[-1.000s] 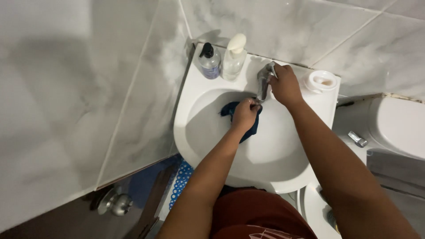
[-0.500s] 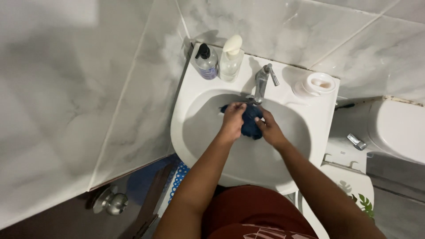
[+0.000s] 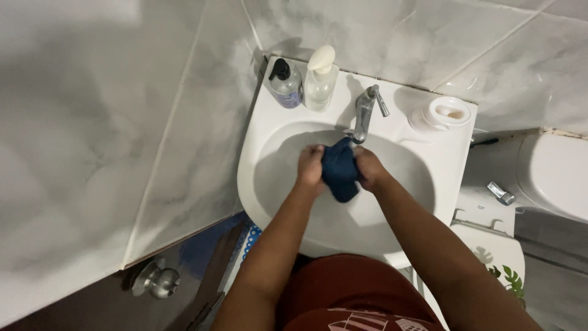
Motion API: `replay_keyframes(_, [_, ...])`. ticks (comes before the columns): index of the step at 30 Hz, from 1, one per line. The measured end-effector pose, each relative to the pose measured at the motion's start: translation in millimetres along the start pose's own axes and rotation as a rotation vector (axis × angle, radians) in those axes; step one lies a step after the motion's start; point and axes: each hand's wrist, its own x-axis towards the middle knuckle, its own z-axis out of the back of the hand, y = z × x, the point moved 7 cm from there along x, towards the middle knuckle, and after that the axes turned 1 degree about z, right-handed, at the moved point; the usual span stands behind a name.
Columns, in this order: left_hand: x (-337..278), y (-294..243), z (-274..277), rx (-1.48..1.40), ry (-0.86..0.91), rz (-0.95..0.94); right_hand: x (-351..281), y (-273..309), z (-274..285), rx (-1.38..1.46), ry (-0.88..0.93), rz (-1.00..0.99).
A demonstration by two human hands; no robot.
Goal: The person cleans a bathroom by wiping the toilet tank and seat with a blue cloth. They move several potted plants from the tank to the seat, wipe the surfaces, rinse the cloth in the sink, and then return the plants to the tank.
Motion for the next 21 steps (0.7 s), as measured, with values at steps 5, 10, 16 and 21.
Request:
replay_keyframes(5, [-5, -26, 14, 0.469, -0.116, -0.234, -10, 9, -5, 0.264, -0.059, -0.066])
replay_keyframes(10, [-71, -57, -48, 0.499, 0.209, 0.279, -41, 30, -13, 0.360, -0.098, -0.043])
replay_keyframes(16, [-31, -1, -36, 0.578, 0.174, 0.226, -72, 18, -8, 0.324, -0.037, -0.032])
replay_keyframes(21, [-29, -36, -36, 0.730, 0.080, -0.056, -53, -3, 14, -0.127, -0.018, 0.066])
